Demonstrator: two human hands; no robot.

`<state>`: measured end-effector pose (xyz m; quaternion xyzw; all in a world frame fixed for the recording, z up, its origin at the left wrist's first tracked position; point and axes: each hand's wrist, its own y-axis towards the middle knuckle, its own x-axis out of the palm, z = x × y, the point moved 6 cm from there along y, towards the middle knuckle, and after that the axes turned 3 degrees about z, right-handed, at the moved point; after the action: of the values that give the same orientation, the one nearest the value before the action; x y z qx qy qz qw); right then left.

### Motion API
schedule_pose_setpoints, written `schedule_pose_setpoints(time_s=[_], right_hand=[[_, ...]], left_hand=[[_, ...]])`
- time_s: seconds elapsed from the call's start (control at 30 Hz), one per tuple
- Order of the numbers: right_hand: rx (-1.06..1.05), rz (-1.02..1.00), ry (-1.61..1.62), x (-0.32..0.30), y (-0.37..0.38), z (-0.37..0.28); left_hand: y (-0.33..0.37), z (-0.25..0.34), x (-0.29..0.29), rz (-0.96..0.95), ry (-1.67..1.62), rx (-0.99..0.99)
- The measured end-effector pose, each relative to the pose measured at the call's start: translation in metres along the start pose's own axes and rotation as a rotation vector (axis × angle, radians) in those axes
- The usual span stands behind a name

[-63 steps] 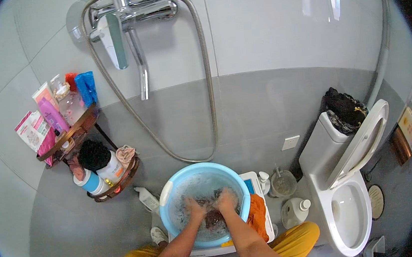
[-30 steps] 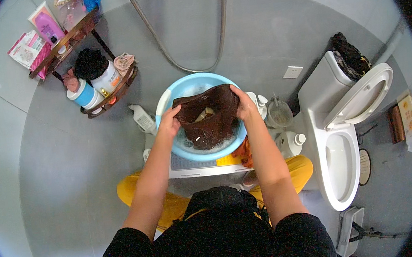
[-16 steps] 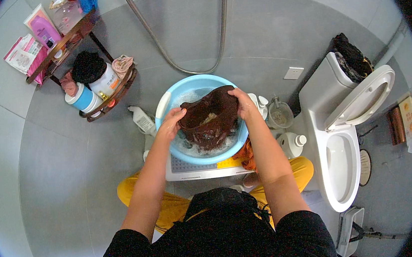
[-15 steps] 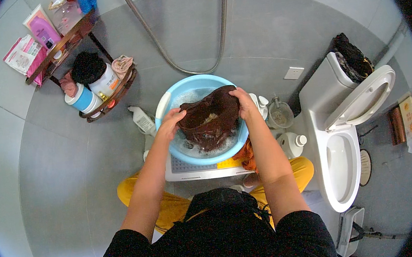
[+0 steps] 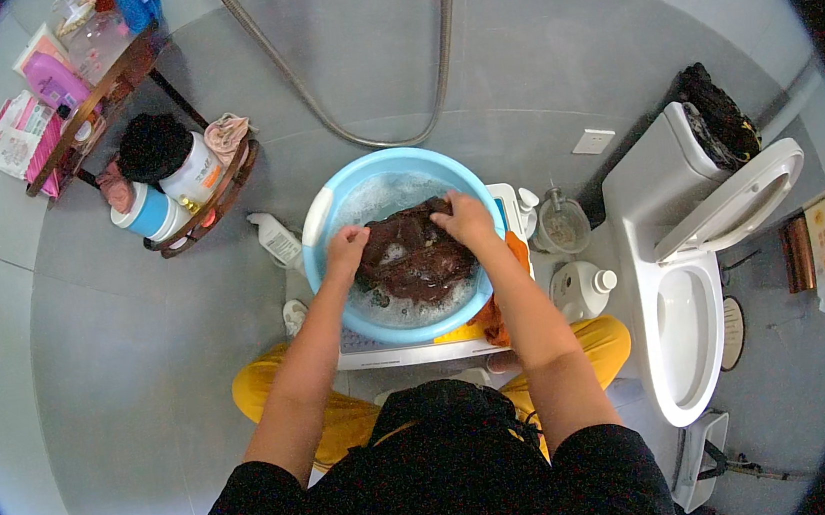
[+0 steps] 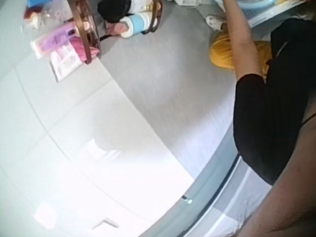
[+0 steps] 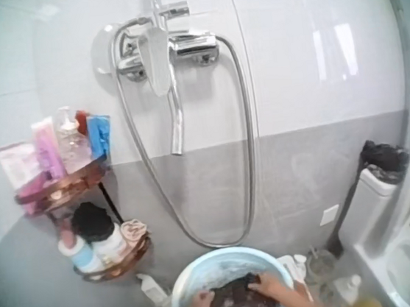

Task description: The person sits on the bathroom floor and hand-washes a dark brown cloth in a blue basin filled with soapy water. They repeatedly submerge, agitate, and wring the cloth. Later, they wash a black cloth with a yellow design using the same method.

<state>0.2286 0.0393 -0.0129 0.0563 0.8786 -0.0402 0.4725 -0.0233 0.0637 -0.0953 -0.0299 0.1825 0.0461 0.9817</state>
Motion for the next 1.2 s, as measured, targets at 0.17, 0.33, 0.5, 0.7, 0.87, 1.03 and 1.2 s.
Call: schedule_pose_setpoints(time_s=[0.17, 0.33, 0.5, 0.7, 0.87, 1.03, 1.2], right_hand=[[0.109, -0.196, -0.165, 0.044, -0.002, 0.009], [0.147, -0.181, -0.252, 0.063, -0.001, 0.011], [0.104, -0.066, -0.225, 0.096, 0.0, 0.029], [0.276, -0.353, -0.251, 0.101, 0.004, 0.036], [0.079, -0.228, -0.333, 0.072, 0.004, 0.022], [0.04, 0.084, 0.034, 0.014, 0.005, 0.01], [-0.033, 0.186, 0.562, -0.028, 0.003, 0.003]], left_hand=[[-0.005, -0.002, 0.012, 0.0, 0.396, 0.108], [-0.011, -0.002, 0.029, -0.398, 0.703, -0.148], [-0.017, -0.002, 0.039, -0.266, 0.829, -0.062], [-0.018, 0.013, 0.045, -0.246, 1.036, 0.159], [-0.02, 0.03, 0.019, -0.072, 0.71, 0.202], [-0.022, 0.046, -0.003, 0.037, 0.454, 0.317], [-0.035, 0.094, -0.033, 0.147, 0.14, 0.292]])
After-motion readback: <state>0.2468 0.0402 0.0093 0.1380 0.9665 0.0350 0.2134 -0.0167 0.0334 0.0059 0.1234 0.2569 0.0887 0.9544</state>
